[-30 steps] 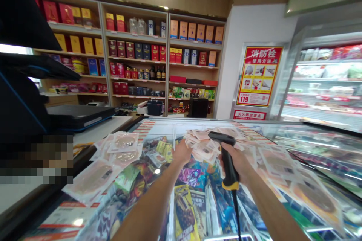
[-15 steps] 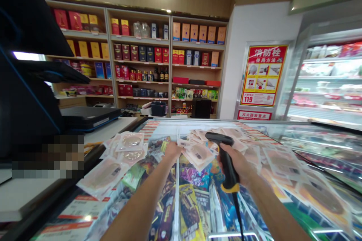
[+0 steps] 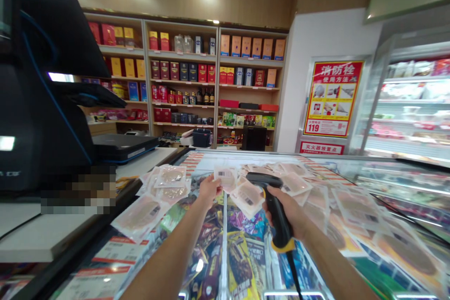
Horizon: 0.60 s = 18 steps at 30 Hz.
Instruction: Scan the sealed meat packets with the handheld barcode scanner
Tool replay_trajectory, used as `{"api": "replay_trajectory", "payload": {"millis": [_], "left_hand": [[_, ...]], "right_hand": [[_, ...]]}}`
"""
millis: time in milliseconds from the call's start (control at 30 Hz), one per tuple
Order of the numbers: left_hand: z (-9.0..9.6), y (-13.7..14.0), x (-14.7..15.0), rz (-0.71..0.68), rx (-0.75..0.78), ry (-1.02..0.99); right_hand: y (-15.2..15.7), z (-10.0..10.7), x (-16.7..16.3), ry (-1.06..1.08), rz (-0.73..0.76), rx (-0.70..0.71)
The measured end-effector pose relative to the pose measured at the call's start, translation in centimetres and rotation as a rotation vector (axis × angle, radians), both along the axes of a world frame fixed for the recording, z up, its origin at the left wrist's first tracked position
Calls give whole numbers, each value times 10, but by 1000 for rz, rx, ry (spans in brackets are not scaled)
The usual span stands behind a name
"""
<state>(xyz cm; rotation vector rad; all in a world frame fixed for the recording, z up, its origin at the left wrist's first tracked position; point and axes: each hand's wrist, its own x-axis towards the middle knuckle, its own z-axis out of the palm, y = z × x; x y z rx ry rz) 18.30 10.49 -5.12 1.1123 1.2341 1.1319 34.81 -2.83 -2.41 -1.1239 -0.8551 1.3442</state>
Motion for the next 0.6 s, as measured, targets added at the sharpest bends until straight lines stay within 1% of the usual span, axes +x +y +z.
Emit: {"api": "replay_trajectory", "payload": {"millis": [133, 367, 600], "left_hand": [[4, 0, -3, 29, 3, -39], [4, 0, -5, 39, 19, -57], [2, 2, -12, 71, 35, -69]], "right_hand": [[-5, 4, -8, -23, 9, 16], [-5, 0, -7, -38, 50, 64], [-4, -2, -6, -44, 62, 31]]}}
